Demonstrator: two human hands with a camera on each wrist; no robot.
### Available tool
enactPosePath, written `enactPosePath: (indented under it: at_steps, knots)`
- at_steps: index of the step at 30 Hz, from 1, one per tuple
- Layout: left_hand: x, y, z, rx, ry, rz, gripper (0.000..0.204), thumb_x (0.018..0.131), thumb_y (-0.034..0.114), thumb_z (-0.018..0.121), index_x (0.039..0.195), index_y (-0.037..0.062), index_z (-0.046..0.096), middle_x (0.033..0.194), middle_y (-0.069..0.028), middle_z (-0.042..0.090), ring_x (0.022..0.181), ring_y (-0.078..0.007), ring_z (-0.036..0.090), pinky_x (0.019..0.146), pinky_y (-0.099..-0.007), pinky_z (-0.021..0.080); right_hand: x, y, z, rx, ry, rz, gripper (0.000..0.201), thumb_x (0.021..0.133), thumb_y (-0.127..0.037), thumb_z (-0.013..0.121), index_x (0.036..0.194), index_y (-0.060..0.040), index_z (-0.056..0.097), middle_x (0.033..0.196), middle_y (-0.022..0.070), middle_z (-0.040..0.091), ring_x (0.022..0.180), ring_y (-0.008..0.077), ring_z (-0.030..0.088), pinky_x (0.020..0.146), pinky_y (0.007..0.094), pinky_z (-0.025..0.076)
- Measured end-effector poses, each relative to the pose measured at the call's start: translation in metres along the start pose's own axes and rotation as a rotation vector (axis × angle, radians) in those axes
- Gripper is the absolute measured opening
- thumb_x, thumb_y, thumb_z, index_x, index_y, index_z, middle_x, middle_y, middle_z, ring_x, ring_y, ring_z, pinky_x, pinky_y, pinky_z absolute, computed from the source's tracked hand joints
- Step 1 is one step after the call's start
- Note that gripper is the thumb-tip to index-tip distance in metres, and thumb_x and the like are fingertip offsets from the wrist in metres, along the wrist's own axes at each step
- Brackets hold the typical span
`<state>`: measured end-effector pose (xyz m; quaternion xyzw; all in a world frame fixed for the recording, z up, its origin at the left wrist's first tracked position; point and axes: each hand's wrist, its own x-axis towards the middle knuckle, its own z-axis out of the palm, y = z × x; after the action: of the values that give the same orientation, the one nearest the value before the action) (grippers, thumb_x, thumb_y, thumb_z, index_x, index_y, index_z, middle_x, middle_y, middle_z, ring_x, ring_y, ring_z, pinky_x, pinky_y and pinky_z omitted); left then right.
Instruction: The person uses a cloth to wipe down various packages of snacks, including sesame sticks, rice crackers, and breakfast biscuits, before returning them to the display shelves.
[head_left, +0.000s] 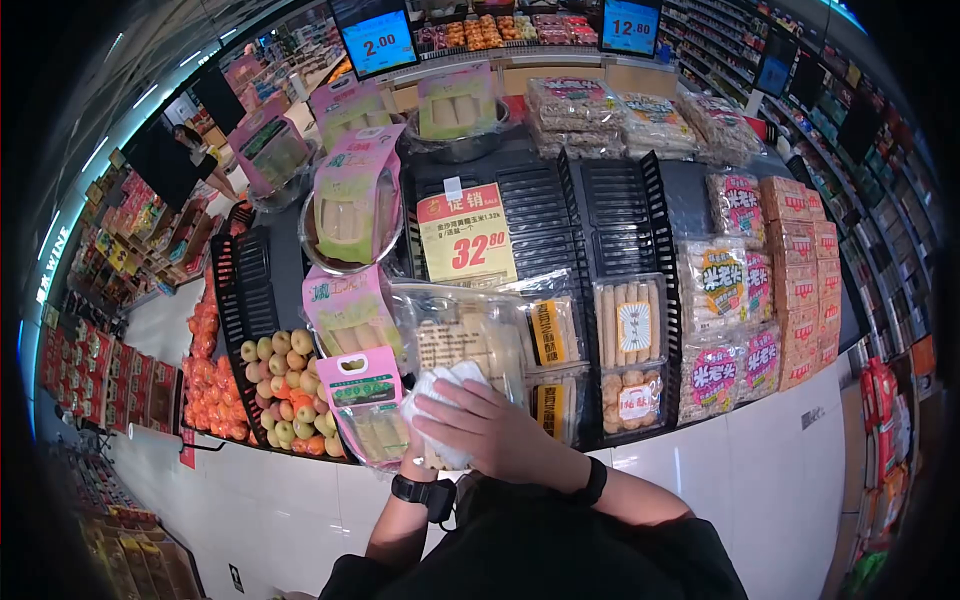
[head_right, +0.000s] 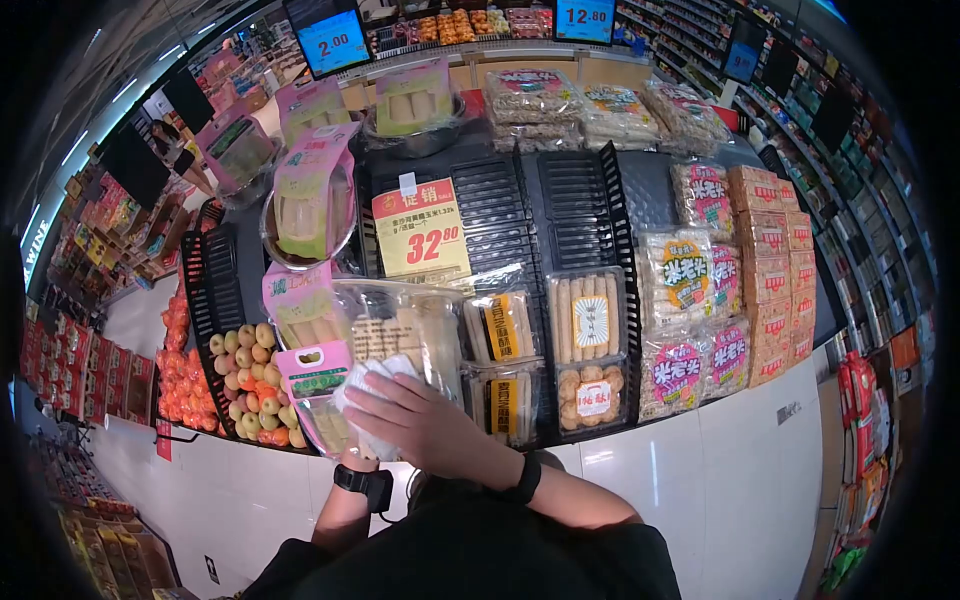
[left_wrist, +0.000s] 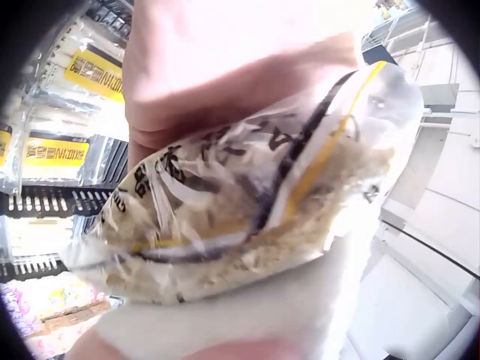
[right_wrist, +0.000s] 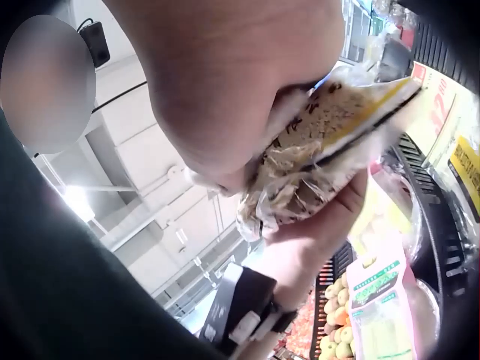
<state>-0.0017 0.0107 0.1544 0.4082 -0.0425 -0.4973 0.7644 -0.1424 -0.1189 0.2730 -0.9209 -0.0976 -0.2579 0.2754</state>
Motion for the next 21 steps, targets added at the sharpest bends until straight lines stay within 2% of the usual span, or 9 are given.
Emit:
enactPosePath:
  at_steps: [3,6,8,9,11,14,15,19,21]
  knots:
    - [-0.006,0.052,0.04,-0.244,-0.117,0.204,0.071,0.1,0.053,0.047,0.149,0.0013,0.047,0.142,-0.0186,0.06,0.126,-0.0331,0.062,0.11,-0.0459,0.048,-0.022,0.008,-0.003,-0.01,-0.096,-0.011,0.065,0.085,-0.007,0.065,0.149,-0.0122,0.053,0.157,0.0061,0.048,0.149,0.0275,0.039,0.123,0.045,0.03]
    - [0.005,0.054,0.005,-0.131,-0.029,0.395,0.07,0.099,0.049,0.052,0.149,0.0007,0.047,0.143,-0.0185,0.059,0.127,-0.0323,0.061,0.11,-0.0456,0.048,-0.04,0.031,0.004,-0.013,-0.041,0.066,0.06,0.09,-0.006,0.063,0.148,-0.0105,0.052,0.154,0.0083,0.051,0.145,0.0293,0.045,0.121,0.0453,0.035]
    - [0.001,0.057,0.007,-0.049,-0.027,0.472,0.071,0.096,0.047,0.057,0.149,0.0001,0.046,0.143,-0.0182,0.06,0.126,-0.0318,0.061,0.11,-0.0445,0.049,-0.048,0.053,0.017,0.392,0.234,0.504,0.049,0.099,-0.006,0.06,0.147,-0.0078,0.052,0.146,0.0131,0.058,0.135,0.0285,0.057,0.112,0.0411,0.046]
    - [-0.004,0.056,0.014,-0.075,-0.055,0.454,0.071,0.096,0.046,0.058,0.148,-0.0001,0.047,0.142,-0.0175,0.06,0.126,-0.0312,0.062,0.109,-0.0442,0.049,-0.049,0.064,0.024,0.393,0.231,0.499,0.049,0.099,-0.006,0.06,0.147,-0.0078,0.052,0.146,0.0131,0.058,0.135,0.0285,0.057,0.112,0.0411,0.046]
    - [-0.009,0.047,0.015,-0.14,-0.144,0.386,0.07,0.096,0.045,0.06,0.148,-0.0001,0.046,0.142,-0.0163,0.06,0.126,-0.0299,0.062,0.11,-0.0431,0.048,-0.053,0.081,0.033,1.296,0.306,1.002,0.043,0.103,-0.007,0.06,0.145,-0.0042,0.052,0.14,0.0141,0.061,0.125,0.0255,0.065,0.103,0.0371,0.054]
    - [-0.008,0.041,0.007,0.103,0.005,0.31,0.073,0.096,0.047,0.062,0.149,0.0005,0.046,0.143,-0.0162,0.059,0.128,-0.0296,0.061,0.111,-0.0434,0.047,-0.055,0.079,0.036,1.789,0.387,0.964,0.045,0.1,-0.007,0.065,0.142,-0.0013,0.053,0.134,0.0105,0.064,0.12,0.0211,0.067,0.098,0.0357,0.058]
    - [-0.009,0.048,0.013,-0.004,-0.086,0.24,0.069,0.097,0.038,0.065,0.151,0.0008,0.043,0.144,-0.0155,0.058,0.13,-0.0279,0.059,0.111,-0.0424,0.047,-0.053,0.073,0.036,1.802,0.408,0.811,0.045,0.098,-0.006,0.068,0.141,0.0003,0.054,0.127,0.0113,0.068,0.115,0.0223,0.069,0.097,0.0375,0.06]
    - [-0.006,0.074,0.038,0.169,-0.112,0.301,0.06,0.101,0.008,0.06,0.155,0.0012,0.033,0.144,-0.0151,0.056,0.131,-0.0236,0.058,0.107,-0.0378,0.05,-0.043,0.074,0.014,1.598,0.42,0.732,0.052,0.097,-0.005,0.068,0.146,0.0017,0.052,0.124,0.0137,0.07,0.106,0.0188,0.072,0.093,0.0297,0.058]
    - [0.004,0.069,0.043,0.269,-0.006,0.34,0.054,0.103,0.01,0.059,0.152,0.0015,0.036,0.142,-0.0142,0.057,0.127,-0.022,0.059,0.105,-0.0363,0.05,-0.032,0.057,0.0,1.353,0.428,0.781,0.054,0.097,-0.005,0.068,0.148,0.0015,0.051,0.123,0.0128,0.07,0.105,0.0172,0.071,0.092,0.0278,0.057]
